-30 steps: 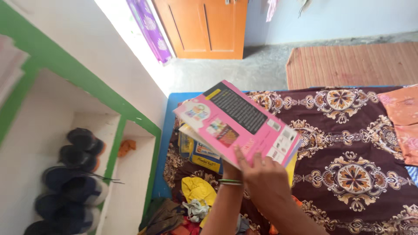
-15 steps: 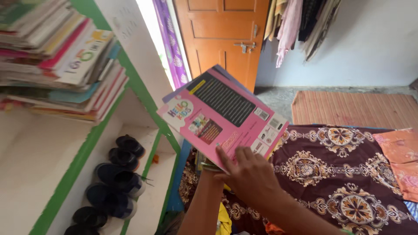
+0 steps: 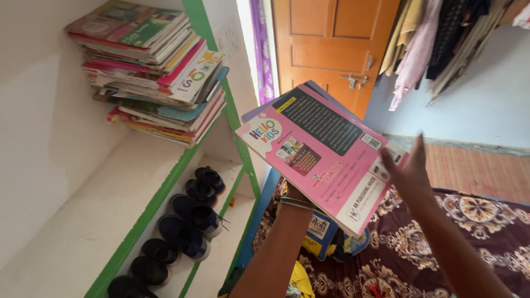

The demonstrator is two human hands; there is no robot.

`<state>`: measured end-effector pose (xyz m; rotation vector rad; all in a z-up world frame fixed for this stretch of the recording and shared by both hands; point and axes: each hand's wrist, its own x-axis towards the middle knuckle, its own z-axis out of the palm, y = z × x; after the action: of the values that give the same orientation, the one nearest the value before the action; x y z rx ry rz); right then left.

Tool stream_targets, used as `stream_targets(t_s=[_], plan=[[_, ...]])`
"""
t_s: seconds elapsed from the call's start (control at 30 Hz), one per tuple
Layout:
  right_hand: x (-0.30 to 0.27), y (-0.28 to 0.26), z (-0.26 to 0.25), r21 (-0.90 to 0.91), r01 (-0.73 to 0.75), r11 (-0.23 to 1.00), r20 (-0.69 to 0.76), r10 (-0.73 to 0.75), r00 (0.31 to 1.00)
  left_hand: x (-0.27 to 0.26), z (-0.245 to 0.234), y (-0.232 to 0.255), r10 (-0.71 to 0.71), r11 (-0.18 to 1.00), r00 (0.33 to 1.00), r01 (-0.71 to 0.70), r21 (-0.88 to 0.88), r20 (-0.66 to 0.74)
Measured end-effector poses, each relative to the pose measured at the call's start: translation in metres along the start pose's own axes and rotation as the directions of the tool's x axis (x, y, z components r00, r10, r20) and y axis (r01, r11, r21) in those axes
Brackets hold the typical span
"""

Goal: The person picks up books and notebooks from a bed, places them on a wall shelf, and then picks up blue and yellow school bags, placing them on the same shelf. The person handles items one at a time and arranges them neatly.

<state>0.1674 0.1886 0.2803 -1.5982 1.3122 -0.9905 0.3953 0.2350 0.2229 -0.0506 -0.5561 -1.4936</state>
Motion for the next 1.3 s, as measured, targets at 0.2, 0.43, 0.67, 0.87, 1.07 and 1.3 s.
stream_targets(t_s=[0.2,0.43,0.67,0.87,1.07,1.3], plan=[[-0.003,0.031,0.052,0.789,-0.520,0.327,0.474,0.213,0.854,0.024,-0.034,0.025,0.048,0.999,0.999,-0.048,0.004,-0.013],[0.087,0.021,0.115,0.852,-0.503,0.148,0.497,0.072,0.864,0.092,-0.073,0.087,0.232,0.972,0.969,-0.229,0.042,-0.080],[0.158,-0.020,0.163,0.804,-0.548,0.231,0.561,0.012,0.828,0.141,-0.034,0.179,0.582,0.546,0.797,-0.236,0.804,-0.162],[0.207,-0.070,0.228,0.767,-0.613,0.191,0.640,-0.159,0.751,0.124,0.021,0.267,0.798,0.494,0.534,-0.312,0.812,-0.280],[0.213,-0.157,0.288,0.733,-0.618,0.285,0.680,-0.309,0.665,0.073,0.076,0.346,0.929,0.286,0.351,-0.473,0.834,-0.119],[0.192,-0.248,0.333,0.787,-0.528,0.318,0.615,-0.457,0.643,0.036,0.106,0.411,0.980,-0.175,-0.153,-0.330,0.928,0.130]])
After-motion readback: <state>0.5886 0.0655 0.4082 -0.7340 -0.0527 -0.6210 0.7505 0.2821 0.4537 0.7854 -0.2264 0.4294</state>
